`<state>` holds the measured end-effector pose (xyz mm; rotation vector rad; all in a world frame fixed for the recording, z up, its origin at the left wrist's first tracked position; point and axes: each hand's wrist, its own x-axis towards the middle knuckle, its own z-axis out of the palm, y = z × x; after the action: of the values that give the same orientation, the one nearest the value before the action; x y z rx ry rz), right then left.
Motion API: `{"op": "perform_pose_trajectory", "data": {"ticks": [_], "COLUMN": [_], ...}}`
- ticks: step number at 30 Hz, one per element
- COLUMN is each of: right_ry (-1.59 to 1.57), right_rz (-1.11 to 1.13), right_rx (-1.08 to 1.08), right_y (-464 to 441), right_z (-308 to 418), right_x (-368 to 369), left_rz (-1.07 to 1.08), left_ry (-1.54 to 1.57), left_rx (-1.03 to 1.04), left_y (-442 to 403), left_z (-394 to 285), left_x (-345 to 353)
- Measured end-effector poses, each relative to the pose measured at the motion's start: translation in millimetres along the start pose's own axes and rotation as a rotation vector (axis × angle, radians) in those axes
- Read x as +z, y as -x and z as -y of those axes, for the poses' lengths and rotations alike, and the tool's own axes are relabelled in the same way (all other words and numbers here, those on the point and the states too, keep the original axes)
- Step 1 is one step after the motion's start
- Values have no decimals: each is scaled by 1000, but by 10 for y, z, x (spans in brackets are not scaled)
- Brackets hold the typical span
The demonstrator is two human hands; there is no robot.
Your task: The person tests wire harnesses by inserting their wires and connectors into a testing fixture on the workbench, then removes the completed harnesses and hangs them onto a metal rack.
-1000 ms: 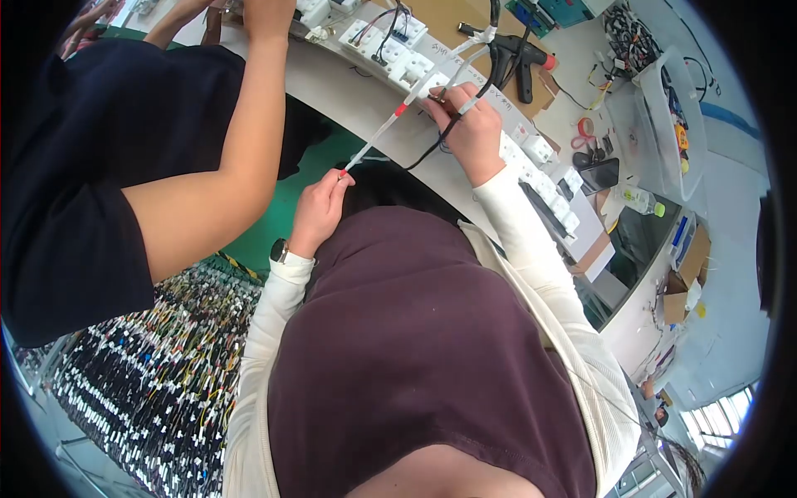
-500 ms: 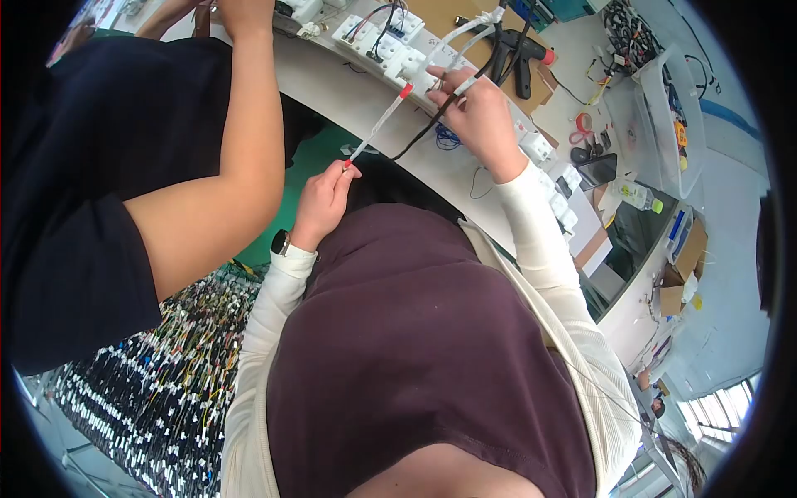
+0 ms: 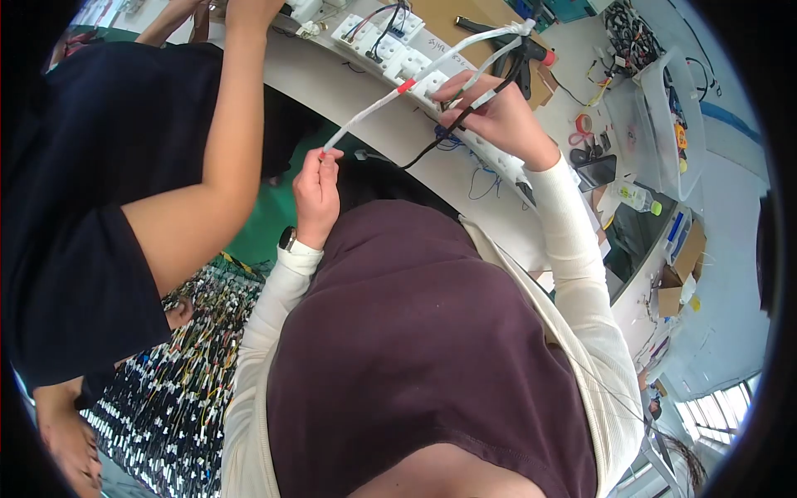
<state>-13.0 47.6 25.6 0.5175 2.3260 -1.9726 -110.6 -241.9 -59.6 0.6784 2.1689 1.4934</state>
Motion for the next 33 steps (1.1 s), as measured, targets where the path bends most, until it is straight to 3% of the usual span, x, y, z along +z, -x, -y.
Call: {"op": "perform_pose_trajectory", "data": {"ticks": [2,3,5,6,8,12,17,22,28,33], "right_ry": [309,311,441,442,576,874,829,570,516,315], "right_rz": [-121,-117,-381,-376,-522,-696,-571,-506,-629,-498], "right_rx": [-255,-257,-330,-332,-580,-481,-258,-2,-102,34], "right_y": [-34,-31,-51,-69,-110,-107,-88,-118,-148,-188], "right_z": [-150,-200,-278,-384,-590,-416,-218,-242,-363,-423], "right_x": [-34,14,191,254,368,578,437,354,326,244], "left_rz": [-137,-159,-214,-264,-275,-403,-442,-458,-439,-371], "left_ry": [80,156,282,407,399,705,774,811,813,802], "left_rx": [51,56,118,180,232,373,353,360,350,355], "left_y": [-49,-67,-135,-167,-252,-440,-536,-620,-692,-695], "left_z": [-83,-99,-191,-279,-493,-822,-1006,-1095,-1192,-1163], "left_x": [83,147,280,322,341,348,344,490,597,648]}}
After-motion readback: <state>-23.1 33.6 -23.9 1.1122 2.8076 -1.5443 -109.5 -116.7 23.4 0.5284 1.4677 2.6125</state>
